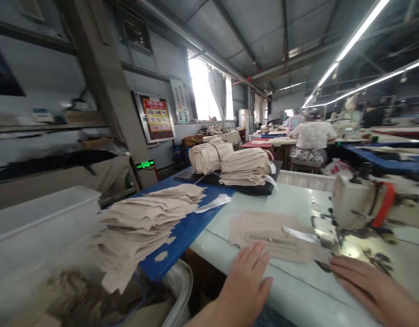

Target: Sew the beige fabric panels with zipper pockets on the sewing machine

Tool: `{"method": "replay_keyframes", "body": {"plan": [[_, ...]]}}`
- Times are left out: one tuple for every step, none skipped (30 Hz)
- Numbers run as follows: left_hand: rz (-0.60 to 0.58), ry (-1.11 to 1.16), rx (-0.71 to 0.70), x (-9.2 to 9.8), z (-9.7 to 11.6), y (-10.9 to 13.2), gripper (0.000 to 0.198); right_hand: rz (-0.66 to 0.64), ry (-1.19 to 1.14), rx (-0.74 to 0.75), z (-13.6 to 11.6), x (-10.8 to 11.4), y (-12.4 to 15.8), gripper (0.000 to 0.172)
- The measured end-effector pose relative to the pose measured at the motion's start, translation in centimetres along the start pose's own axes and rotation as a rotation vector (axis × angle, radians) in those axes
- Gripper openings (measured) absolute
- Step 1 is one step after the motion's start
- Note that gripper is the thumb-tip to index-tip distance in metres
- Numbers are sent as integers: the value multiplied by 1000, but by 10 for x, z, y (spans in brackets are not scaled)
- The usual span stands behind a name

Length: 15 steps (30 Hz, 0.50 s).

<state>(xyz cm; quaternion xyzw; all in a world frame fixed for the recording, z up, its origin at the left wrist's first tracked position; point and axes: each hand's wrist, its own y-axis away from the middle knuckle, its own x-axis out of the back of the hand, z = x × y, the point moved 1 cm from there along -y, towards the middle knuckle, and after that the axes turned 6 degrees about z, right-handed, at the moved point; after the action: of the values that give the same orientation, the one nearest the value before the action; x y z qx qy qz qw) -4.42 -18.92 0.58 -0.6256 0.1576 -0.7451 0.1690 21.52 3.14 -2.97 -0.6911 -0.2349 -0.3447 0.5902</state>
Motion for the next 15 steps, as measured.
{"method": "replay_keyframes", "body": {"plan": [[-37,13,7,-2,3,-16,49,-25,14,6,-4,4,-5,29],[-79,23,12,-5,5,-33,53,-36,18,3,-8,8,-11,29],[-131,34,13,-8,6,-48,59,-55,12,-3,-12,12,-15,29],[-192,50,7,-11,8,-62,64,-51,6,-7,-15,16,-19,30],[-255,67,-3,-13,8,-74,66,-37,5,-17,-18,19,-21,32],[-312,81,-19,-16,9,-84,65,-23,7,-32,-19,21,-23,33],[-355,83,-38,-18,9,-90,61,-14,7,-52,-20,23,-23,34],[-378,71,-59,-19,8,-93,55,-7,7,-68,-21,25,-24,34],[-380,45,-80,-20,8,-94,50,-1,5,-82,-21,25,-23,33],[-371,12,-102,-21,6,-93,48,1,2,-92,-21,26,-23,32],[-366,-20,-124,-22,4,-90,50,1,-2,-98,-21,26,-22,31],[-370,-39,-144,-22,0,-87,53,0,-8,-100,-21,25,-21,30],[-380,-34,-159,-22,-5,-85,57,-1,-13,-99,-21,25,-21,30],[-388,-4,-165,-19,-13,-86,59,0,-19,-96,-21,24,-21,29],[-384,40,-148,-13,-23,-90,59,2,-23,-91,-21,24,-21,29]]}}
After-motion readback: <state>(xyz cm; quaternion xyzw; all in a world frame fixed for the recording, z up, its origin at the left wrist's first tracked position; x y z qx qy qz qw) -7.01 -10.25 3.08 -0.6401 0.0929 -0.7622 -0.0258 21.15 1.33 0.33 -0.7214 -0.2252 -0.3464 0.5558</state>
